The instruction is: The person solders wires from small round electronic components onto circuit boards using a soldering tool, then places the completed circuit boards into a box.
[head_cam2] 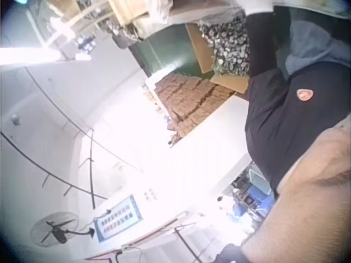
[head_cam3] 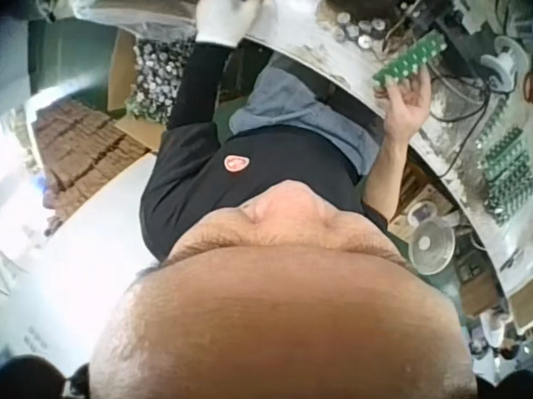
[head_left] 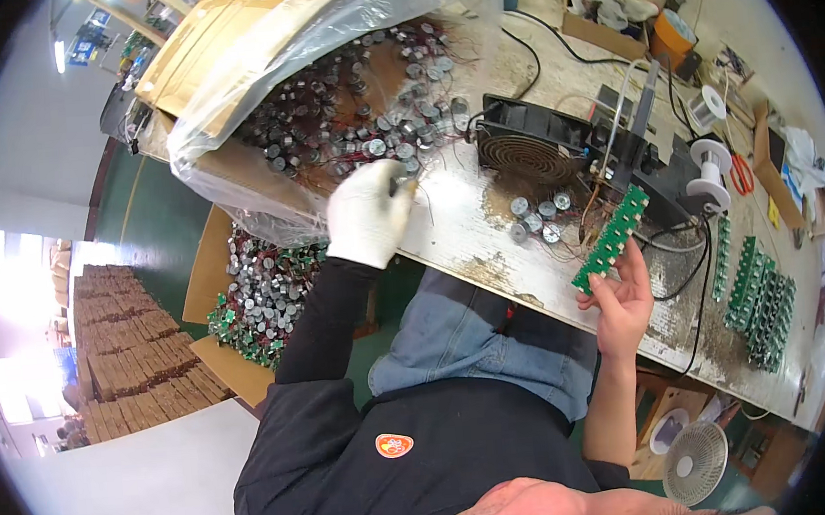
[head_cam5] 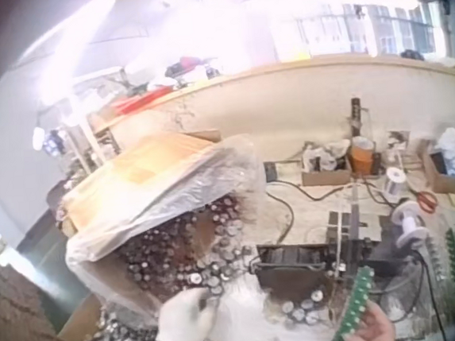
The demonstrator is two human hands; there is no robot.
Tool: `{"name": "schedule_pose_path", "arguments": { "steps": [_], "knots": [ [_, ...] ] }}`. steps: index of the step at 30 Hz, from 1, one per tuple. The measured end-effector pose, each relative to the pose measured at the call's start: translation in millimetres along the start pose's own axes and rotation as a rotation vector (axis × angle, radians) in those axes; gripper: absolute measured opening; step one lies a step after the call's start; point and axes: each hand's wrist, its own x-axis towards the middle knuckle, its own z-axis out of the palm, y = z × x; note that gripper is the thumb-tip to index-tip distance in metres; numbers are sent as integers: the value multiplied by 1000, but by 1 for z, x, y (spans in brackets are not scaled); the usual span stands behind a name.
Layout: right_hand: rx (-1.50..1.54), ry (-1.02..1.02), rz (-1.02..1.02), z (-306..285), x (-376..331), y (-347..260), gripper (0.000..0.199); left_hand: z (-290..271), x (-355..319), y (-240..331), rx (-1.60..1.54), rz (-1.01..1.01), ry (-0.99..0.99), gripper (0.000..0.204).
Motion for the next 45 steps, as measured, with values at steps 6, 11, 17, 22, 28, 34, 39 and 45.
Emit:
{"name": "schedule_pose_path", "arguments": {
  "steps": [6,11,17,22,28,34,39,45],
  "knots": [
    [-8,8,3,1,-1,2,64,-8,-16,15,-102,-111,36,20],
    [-24,21,12,5,0,-3,64,-13,-23,-30,-80,-176,262,17],
    [-7,21,13,4,0,-1,63,-13,-23,-12,-87,-152,366,23],
    [-16,20,6,1,0,0,63,-31,-14,21,35,-17,208,30],
    [5,9,-4,0,0,0,63,-17,33,3,524,75,-207,22],
    [9,-1,-10,0,-1,1,63,-17,45,-11,488,108,-91,9],
    [-7,7,16,2,-1,-2,63,-8,63,-2,139,340,277,11],
    [11,6,5,1,-1,0,63,-6,66,8,-1082,-87,327,20]
  ]
}}
